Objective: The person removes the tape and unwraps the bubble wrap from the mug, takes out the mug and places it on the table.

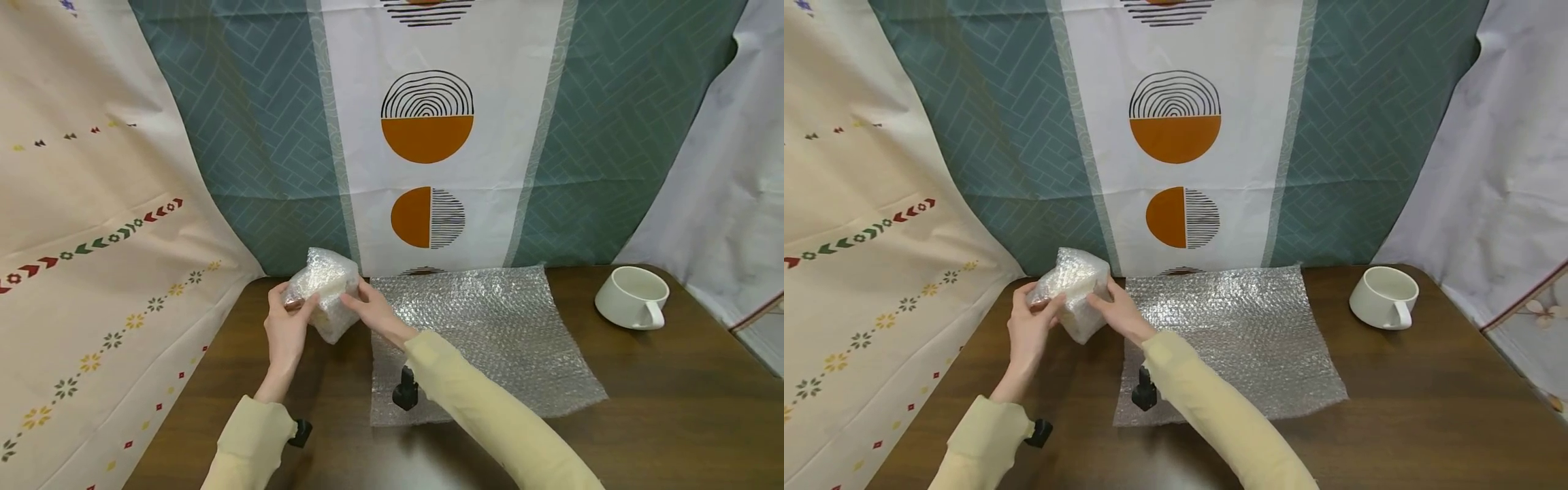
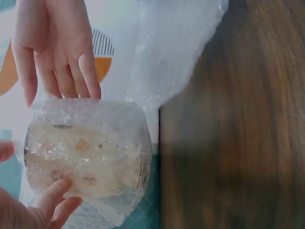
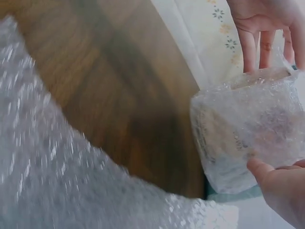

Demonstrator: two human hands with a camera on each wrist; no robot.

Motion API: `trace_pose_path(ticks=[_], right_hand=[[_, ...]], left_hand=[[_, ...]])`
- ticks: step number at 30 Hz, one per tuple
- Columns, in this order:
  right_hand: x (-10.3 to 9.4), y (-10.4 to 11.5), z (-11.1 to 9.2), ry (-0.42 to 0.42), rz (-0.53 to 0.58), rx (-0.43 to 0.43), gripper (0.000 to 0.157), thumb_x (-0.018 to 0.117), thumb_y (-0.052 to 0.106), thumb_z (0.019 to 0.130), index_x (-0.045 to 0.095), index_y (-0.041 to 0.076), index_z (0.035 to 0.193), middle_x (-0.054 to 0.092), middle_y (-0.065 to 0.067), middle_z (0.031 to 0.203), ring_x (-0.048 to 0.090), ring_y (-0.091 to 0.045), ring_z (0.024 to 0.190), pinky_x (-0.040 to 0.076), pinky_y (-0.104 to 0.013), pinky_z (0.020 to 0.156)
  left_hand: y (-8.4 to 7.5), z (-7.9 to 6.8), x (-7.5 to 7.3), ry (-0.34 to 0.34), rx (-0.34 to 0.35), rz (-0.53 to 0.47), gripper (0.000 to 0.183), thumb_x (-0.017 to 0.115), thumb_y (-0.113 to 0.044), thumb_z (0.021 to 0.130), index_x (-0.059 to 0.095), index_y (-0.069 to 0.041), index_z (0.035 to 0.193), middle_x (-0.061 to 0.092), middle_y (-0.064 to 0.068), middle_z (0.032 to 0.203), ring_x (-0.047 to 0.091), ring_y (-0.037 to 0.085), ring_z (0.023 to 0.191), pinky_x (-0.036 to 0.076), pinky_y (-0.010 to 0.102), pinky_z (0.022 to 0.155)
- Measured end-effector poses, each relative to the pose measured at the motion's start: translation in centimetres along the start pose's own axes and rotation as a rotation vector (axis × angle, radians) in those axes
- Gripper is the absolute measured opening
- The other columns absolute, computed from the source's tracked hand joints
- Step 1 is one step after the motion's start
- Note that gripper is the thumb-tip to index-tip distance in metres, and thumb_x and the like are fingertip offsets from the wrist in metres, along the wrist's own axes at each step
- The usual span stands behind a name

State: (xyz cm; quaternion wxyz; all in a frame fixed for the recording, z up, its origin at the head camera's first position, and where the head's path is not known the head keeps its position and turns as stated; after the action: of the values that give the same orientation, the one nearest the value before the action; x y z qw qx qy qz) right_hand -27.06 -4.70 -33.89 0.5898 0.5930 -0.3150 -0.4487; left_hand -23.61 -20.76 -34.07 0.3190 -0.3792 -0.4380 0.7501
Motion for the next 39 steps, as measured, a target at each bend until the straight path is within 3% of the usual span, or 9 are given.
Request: trace_pose_path(ticks=[7, 14, 21, 32, 39], right_hand=[[-2.5, -0.9, 0.1, 0.004, -0.006, 0.021, 0.057, 0.049, 0.029, 0.094, 0.027, 0.011, 0.143, 0.030, -0.011, 0.141, 0.029, -0.025, 0.126, 0.029, -0.039, 0.097], [-4.7, -0.7, -0.5, -0.050, -0.068, 0.029, 0.053, 0.049, 0.029, 0.095, 0.032, 0.008, 0.140, 0.033, -0.013, 0.139, 0.031, -0.027, 0.125, 0.030, -0.039, 0.097], [-6.2, -0.9, -1.2, -0.062, -0.064, 0.037, 0.054, 0.049, 0.028, 0.095, 0.031, 0.007, 0.141, 0.032, -0.014, 0.140, 0.031, -0.027, 0.125, 0.031, -0.039, 0.096], [-9.0, -1.3, -2.7, -0.059, -0.031, 0.062, 0.056, 0.050, 0.028, 0.094, 0.028, 0.007, 0.141, 0.029, -0.014, 0.141, 0.030, -0.027, 0.126, 0.030, -0.039, 0.097], [-10.7, -1.9, -3.7, -0.041, 0.024, 0.088, 0.061, 0.048, 0.026, 0.095, 0.019, 0.003, 0.143, 0.023, -0.018, 0.143, 0.026, -0.029, 0.127, 0.029, -0.039, 0.097]], left_hand=[[-1.7, -0.4, 1.8, 0.050, 0.031, -0.017, 0.063, 0.069, -0.038, 0.079, 0.039, -0.006, 0.125, 0.062, 0.016, 0.097, 0.058, 0.022, 0.088, 0.046, 0.036, 0.067], [-2.7, -0.6, 3.8, 0.104, 0.058, -0.029, 0.065, 0.067, -0.040, 0.081, 0.036, -0.004, 0.126, 0.061, 0.016, 0.096, 0.059, 0.023, 0.088, 0.047, 0.038, 0.069], [-3.3, -1.2, 5.2, 0.124, 0.075, -0.019, 0.064, 0.066, -0.040, 0.081, 0.036, -0.003, 0.124, 0.063, 0.014, 0.095, 0.059, 0.022, 0.087, 0.047, 0.038, 0.069], [-4.2, -2.4, 7.7, 0.217, 0.079, -0.052, 0.067, 0.064, -0.039, 0.083, 0.032, -0.001, 0.128, 0.056, 0.016, 0.103, 0.059, 0.026, 0.089, 0.047, 0.040, 0.073], [-4.6, -3.4, 9.1, 0.257, 0.087, -0.056, 0.058, 0.052, -0.040, 0.091, 0.033, -0.001, 0.128, 0.055, 0.021, 0.106, 0.058, 0.028, 0.092, 0.046, 0.043, 0.074]])
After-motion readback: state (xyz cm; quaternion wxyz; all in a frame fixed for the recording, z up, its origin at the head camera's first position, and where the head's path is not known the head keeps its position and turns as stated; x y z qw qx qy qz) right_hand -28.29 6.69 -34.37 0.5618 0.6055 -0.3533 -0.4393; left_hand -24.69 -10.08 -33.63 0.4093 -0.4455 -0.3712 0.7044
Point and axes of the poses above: each hand's wrist, its own z-axis towards the middle knuckle, its own x-axis out of the palm, y = z × x, the point moved 4 cm from there along z, towards the middle knuckle
